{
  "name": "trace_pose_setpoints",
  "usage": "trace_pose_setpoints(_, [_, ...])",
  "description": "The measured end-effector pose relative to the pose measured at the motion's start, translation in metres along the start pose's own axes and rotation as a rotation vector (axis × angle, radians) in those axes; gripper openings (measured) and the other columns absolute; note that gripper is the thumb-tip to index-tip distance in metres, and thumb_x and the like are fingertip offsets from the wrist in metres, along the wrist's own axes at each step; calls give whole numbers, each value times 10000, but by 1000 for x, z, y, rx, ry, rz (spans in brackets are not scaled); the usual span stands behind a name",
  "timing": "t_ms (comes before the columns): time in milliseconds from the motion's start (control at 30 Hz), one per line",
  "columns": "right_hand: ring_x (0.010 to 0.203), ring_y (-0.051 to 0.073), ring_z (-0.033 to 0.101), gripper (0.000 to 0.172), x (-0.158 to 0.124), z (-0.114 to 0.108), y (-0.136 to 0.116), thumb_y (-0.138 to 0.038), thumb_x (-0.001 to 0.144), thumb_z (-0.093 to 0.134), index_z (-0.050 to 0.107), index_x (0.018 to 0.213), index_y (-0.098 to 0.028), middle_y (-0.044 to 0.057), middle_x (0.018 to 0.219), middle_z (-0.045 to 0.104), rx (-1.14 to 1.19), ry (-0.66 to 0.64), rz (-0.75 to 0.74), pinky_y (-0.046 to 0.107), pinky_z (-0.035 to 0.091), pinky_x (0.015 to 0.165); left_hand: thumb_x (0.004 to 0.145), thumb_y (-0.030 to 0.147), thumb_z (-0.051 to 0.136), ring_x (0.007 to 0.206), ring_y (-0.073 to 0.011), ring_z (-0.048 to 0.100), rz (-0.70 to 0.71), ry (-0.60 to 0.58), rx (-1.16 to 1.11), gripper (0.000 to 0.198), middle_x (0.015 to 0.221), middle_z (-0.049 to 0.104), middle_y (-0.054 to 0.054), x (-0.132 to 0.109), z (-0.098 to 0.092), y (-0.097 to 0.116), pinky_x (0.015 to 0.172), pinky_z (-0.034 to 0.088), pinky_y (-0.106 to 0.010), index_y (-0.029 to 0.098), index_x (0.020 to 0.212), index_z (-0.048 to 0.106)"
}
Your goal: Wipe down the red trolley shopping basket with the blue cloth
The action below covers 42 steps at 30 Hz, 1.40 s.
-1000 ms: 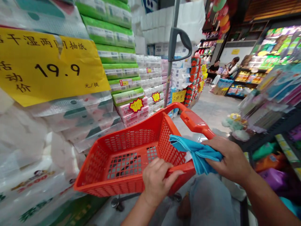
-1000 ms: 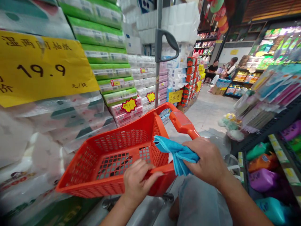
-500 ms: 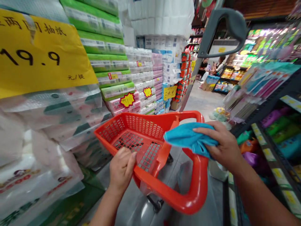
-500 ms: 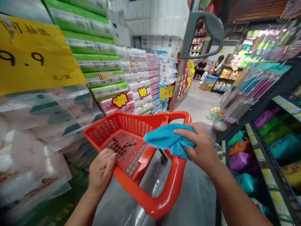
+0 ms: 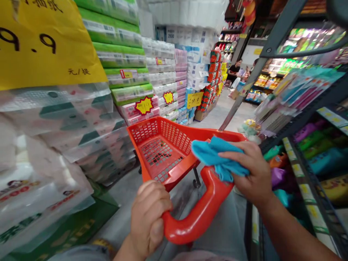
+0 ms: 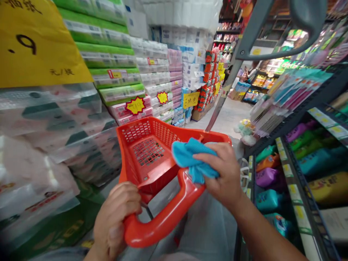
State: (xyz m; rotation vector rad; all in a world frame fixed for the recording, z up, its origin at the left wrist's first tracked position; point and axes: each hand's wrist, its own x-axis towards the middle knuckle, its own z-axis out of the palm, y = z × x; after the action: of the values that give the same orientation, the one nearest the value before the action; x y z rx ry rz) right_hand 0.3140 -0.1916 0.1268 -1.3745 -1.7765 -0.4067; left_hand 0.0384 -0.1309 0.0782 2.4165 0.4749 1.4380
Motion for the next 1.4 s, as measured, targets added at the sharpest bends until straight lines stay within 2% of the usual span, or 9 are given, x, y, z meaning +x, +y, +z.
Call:
trace_pose_setpoints(133, [1052, 249, 625, 312, -5, -2, -30, -175, 866, 522, 701, 1109, -253, 68, 1215, 670, 124, -153, -235, 451, 482, 938, 1062, 404, 227, 759, -176, 616, -73, 34, -1, 483, 751, 652, -36, 4, -11, -3, 835, 488, -377, 206, 812, 589])
trace_pose_setpoints(267, [976, 263, 625, 266, 18, -6, 14, -191, 852, 545, 734, 1028, -251, 73, 1068, 690, -32, -135, -35, 445, 501, 869, 1052, 492, 252, 753, -170, 620, -112, -15, -37, 514, 743, 654, -39, 6, -17, 10, 875, 494, -395, 200, 804, 594])
trace_pose_setpoints(433, [1063, 315, 614, 333, 79, 5, 63, -181, 831, 543, 745, 1095, -183, 137, 1122, 691, -173, -687, 16, 478, 486, 970, 1022, 511, 369, 677, -164, 577, -25, -10, -11, 434, 689, 608, -27, 9, -6, 30, 682, 479, -335, 188, 836, 591])
trace_pose_setpoints(600, [915, 169, 662, 309, 110, 54, 25, -70, 756, 623, 734, 1020, -185, 33, 1025, 725, 122, -1212, -61, 268, 515, 863, 1007, 276, 336, 605, -154, 498, 24, -28, 77, 322, 643, 563, -19, 7, -1, 32, 603, 394, -326, 191, 763, 529])
trace_pose_setpoints(800, [990, 143, 612, 264, 123, 96, -31, -68, 771, 669, 711, 1001, -191, 21, 1041, 675, 515, -1329, -487, 233, 472, 889, 1004, 243, 317, 640, -166, 518, 14, -26, 58, 290, 663, 565, -27, -2, -16, 29, 617, 395, -338, 193, 802, 519])
trace_pose_setpoints(967, [749, 133, 602, 241, 133, 80, 11, -71, 719, 637, 710, 911, -198, -8, 852, 679, 6, -1461, -160, 232, 444, 703, 1013, 240, 290, 627, -168, 516, 15, 28, 32, 327, 638, 546, -26, -9, -29, 23, 616, 415, -344, 195, 788, 524])
trace_pose_setpoints(1167, [987, 143, 636, 357, 122, 81, 5, -52, 732, 620, 720, 1037, -208, -5, 1067, 704, 457, -1408, -268, 229, 458, 878, 1011, 245, 326, 693, -177, 597, -9, 54, 63, 324, 684, 602, -39, -14, -48, 17, 703, 526, -362, 200, 802, 570])
trace_pose_setpoints(1300, [827, 191, 659, 319, 125, 63, 22, -90, 720, 603, 734, 990, -200, 29, 953, 734, -158, -1494, -51, 269, 451, 718, 999, 229, 317, 688, -182, 607, -4, 55, 74, 310, 688, 602, -38, -14, -51, 14, 708, 551, -370, 212, 822, 571])
trace_pose_setpoints(1400, [823, 241, 665, 281, 126, 54, 26, -112, 756, 573, 729, 978, -187, 95, 949, 740, -426, -1444, -63, 304, 427, 678, 992, 217, 304, 668, -180, 597, 3, 76, 61, 312, 677, 586, -34, -14, -51, 10, 693, 551, -380, 213, 820, 564])
